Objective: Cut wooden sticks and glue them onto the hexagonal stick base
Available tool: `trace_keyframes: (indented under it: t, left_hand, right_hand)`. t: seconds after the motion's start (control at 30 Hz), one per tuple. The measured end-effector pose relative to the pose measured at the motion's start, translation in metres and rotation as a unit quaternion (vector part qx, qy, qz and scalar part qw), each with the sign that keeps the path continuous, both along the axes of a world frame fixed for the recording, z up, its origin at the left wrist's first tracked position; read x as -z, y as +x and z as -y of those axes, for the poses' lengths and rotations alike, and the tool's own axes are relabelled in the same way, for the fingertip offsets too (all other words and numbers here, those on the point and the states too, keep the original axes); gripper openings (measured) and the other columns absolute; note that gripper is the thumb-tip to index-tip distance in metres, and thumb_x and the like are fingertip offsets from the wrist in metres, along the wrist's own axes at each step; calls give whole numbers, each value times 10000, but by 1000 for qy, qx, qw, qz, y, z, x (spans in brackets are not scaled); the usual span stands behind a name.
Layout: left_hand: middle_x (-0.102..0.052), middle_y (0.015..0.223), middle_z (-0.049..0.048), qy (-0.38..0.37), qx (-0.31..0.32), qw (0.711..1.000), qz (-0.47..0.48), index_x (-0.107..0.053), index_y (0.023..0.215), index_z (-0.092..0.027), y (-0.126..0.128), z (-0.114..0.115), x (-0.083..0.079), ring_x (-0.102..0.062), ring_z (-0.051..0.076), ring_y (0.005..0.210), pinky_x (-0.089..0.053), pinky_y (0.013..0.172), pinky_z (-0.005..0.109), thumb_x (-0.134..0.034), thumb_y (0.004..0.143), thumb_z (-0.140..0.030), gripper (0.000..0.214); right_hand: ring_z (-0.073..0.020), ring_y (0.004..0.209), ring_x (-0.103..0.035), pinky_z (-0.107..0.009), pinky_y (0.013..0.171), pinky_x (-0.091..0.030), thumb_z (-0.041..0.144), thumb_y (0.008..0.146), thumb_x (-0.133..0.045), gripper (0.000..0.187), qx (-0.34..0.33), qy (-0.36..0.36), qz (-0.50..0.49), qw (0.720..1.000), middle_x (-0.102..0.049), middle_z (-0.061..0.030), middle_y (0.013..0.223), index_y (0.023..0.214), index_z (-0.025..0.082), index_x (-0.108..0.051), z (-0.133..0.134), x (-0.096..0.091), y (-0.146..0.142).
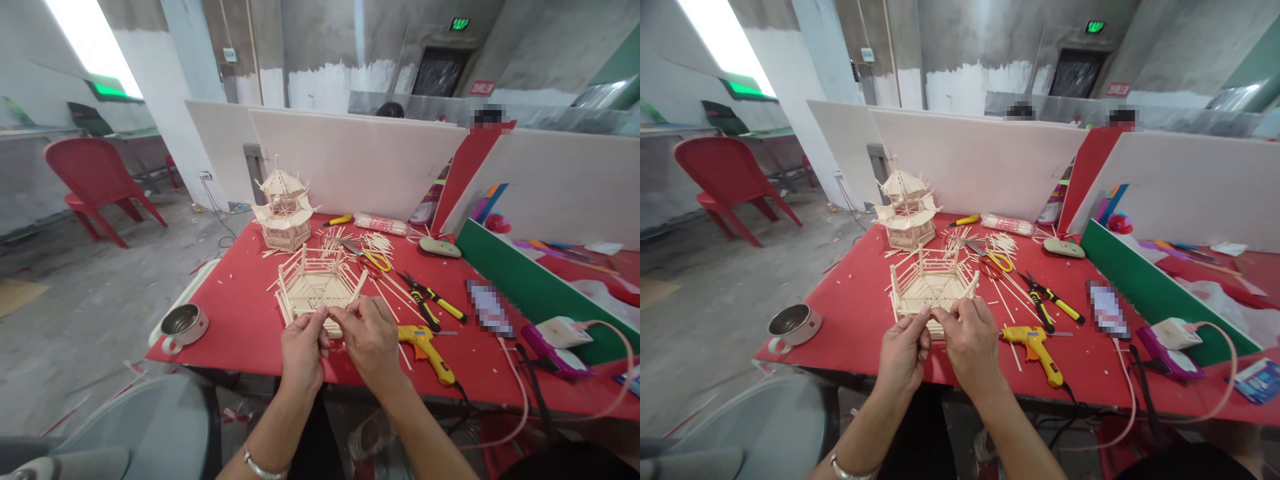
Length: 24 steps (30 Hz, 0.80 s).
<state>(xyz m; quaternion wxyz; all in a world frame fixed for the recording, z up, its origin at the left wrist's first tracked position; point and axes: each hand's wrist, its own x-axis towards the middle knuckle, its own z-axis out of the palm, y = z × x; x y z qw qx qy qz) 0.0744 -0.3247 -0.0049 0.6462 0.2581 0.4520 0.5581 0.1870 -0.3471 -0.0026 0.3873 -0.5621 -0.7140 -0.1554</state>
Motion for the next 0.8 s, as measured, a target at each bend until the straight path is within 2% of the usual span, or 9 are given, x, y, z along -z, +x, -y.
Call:
trace_keyframes:
  t: [0.33, 0.4, 0.47, 0.53, 0.57, 0.6, 0.67, 0.73, 0.8]
  left_hand:
    - [-483, 348, -51, -21, 13, 1000, 0, -660, 628, -125, -2, -2, 2, -339, 40, 277, -225, 299, 151, -865, 542, -504, 439]
    - [-470, 340, -49, -5, 0, 999, -42, -666, 605, -137, -2, 3, 4, -338, 49, 281, -227, 306, 165, -839, 590, -522, 422]
    - [-462, 350, -42, 52, -29, 990, -131, -657, 542, -152, -4, 10, 7, -368, 62, 311, -273, 341, 183, -814, 652, -499, 396]
    - [-511, 424, -28, 161, -89, 950, -251, -692, 559, -169, -12, 16, 10, -446, 87, 394, -369, 428, 206, -808, 699, -413, 304]
    - [-566, 502, -16, 225, -130, 914, -311, -730, 629, -183, -18, 16, 12, -505, 109, 469, -424, 503, 223, -810, 710, -356, 207]
    - [-615, 591, -5, 293, -175, 867, -362, -754, 725, -199, -26, 13, 12, -550, 133, 548, -466, 583, 248, -814, 711, -309, 126]
    - [-691, 852, 46, 395, -243, 763, -451, -738, 940, -208, -44, 2, 11, -628, 208, 813, -505, 795, 341, -834, 689, -266, 274]
    - [-673, 1117, 112, 444, -201, 708, -511, -632, 1184, -188, -63, -16, 6, -588, 285, 1100, -445, 978, 450, -848, 681, -297, 558]
    - [-666, 1162, 109, 486, -103, 687, -530, -563, 1251, -201, -77, -34, -3, -563, 283, 1171, -413, 1026, 462, -818, 731, -325, 592]
  right_hand:
    - [-196, 794, -465, -326, 701, -405, 161, 940, -568, 184, 17, 13, 7, 1000, -550, -53, 793, 987, 234, -731, -3, 0, -3]
    - [-199, 792, -464, -332, 704, -403, 173, 935, -582, 154, 23, 16, 11, 1000, -552, -56, 790, 971, 216, -726, -3, 0, -5]
    - [-200, 796, -466, -336, 713, -405, 191, 932, -594, 135, 24, 13, 10, 1000, -556, -58, 797, 976, 206, -721, -3, 0, -6]
    - [-199, 801, -468, -334, 721, -407, 207, 936, -594, 132, 21, 10, 8, 1000, -558, -58, 806, 987, 207, -716, -3, 0, -6]
    - [-197, 803, -468, -331, 724, -407, 212, 938, -593, 131, 21, 10, 7, 1000, -559, -56, 810, 987, 210, -714, -3, 1, -6]
    - [-194, 805, -467, -328, 728, -406, 212, 938, -593, 128, 23, 9, 5, 1000, -558, -54, 812, 984, 214, -713, -3, 1, -6]
    - [-191, 810, -464, -323, 737, -404, 201, 934, -599, 120, 28, 9, 1, 1000, -555, -49, 815, 971, 222, -711, -4, 2, -5]
    - [-191, 820, -463, -321, 748, -404, 192, 929, -605, 116, 30, 7, -2, 1000, -553, -48, 825, 968, 225, -709, -4, 2, -5]
    - [-193, 828, -463, -323, 753, -404, 194, 931, -602, 118, 32, 6, -2, 999, -550, -51, 833, 969, 228, -708, -5, 2, -5]
